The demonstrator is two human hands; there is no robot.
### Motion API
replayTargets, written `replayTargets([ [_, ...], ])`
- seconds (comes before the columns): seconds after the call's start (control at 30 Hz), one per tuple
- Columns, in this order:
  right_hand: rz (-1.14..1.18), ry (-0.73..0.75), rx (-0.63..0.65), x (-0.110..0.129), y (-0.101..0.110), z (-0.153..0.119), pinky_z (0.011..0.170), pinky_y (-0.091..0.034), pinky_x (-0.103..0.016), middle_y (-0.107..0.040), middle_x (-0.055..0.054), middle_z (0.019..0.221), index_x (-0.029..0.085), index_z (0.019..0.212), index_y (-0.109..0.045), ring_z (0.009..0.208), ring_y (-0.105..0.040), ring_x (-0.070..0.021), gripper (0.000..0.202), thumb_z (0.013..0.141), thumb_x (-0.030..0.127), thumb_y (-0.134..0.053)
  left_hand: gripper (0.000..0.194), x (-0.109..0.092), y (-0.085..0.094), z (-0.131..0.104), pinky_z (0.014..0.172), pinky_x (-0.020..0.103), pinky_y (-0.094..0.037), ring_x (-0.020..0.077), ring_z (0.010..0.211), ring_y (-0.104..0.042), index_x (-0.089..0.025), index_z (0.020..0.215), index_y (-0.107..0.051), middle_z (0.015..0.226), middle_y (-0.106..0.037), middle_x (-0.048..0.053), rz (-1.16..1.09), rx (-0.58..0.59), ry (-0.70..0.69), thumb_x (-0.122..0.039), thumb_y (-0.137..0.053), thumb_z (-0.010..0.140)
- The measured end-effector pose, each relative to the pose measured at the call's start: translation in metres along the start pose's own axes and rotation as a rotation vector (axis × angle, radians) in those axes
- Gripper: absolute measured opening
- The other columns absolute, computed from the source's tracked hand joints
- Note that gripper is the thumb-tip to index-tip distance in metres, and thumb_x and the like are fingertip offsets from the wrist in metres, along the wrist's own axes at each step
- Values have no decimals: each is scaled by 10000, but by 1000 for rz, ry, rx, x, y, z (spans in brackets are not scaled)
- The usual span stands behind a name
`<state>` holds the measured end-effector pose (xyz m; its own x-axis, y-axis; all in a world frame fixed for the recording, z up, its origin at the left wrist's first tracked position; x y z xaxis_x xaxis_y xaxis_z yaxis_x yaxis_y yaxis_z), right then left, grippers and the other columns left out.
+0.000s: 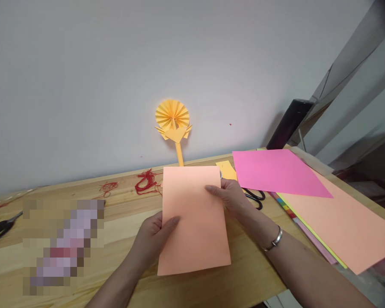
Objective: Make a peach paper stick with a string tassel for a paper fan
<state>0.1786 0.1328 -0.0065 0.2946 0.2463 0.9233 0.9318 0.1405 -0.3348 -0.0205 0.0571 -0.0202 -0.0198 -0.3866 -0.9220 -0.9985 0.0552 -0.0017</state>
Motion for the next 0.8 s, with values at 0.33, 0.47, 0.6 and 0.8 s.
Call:
replayTargets([
  [0.33,-38,17,14,0,1,0,624,-497,-320,-701,-86,751,127,681,-708,673,-632,-203,325,566,412,-813,433,2,1,1,672,379,-560,287,800,-699,-159,990,-659,902,-747,93,-1,9,10,-498,-676,720],
  [0.47,-37,17,22,-1,1,0,616,-493,-317,-693,-78,731,131,656,-696,659,-627,-201,322,566,419,-810,416,0,-1,1,671,387,-559,293,789,-699,-161,950,-669,886,-748,96,-17,3,9,-494,-694,701],
  [0.6,-49,17,36,-1,1,0,618,-489,-319,-686,-69,715,132,647,-690,643,-620,-195,329,571,432,-802,406,-1,-1,0,658,390,-559,297,772,-700,-164,915,-674,859,-749,96,-13,-11,9,-497,-705,685],
  [0.8,-19,16,48,-1,0,0,630,-480,-323,-661,-47,673,134,647,-681,627,-603,-181,322,568,420,-805,419,0,-1,0,651,381,-556,298,781,-699,-162,913,-668,860,-748,102,-11,-25,17,-501,-713,671],
])
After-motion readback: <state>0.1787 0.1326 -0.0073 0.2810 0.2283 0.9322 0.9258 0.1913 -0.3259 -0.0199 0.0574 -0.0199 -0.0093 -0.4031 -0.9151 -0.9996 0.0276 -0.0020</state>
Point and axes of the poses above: each hand's wrist, its own z-axis towards the middle knuckle, its own y-axis out of the back of the hand, x = y × z, the point moved 5 cm from there along z, towards the middle knuckle
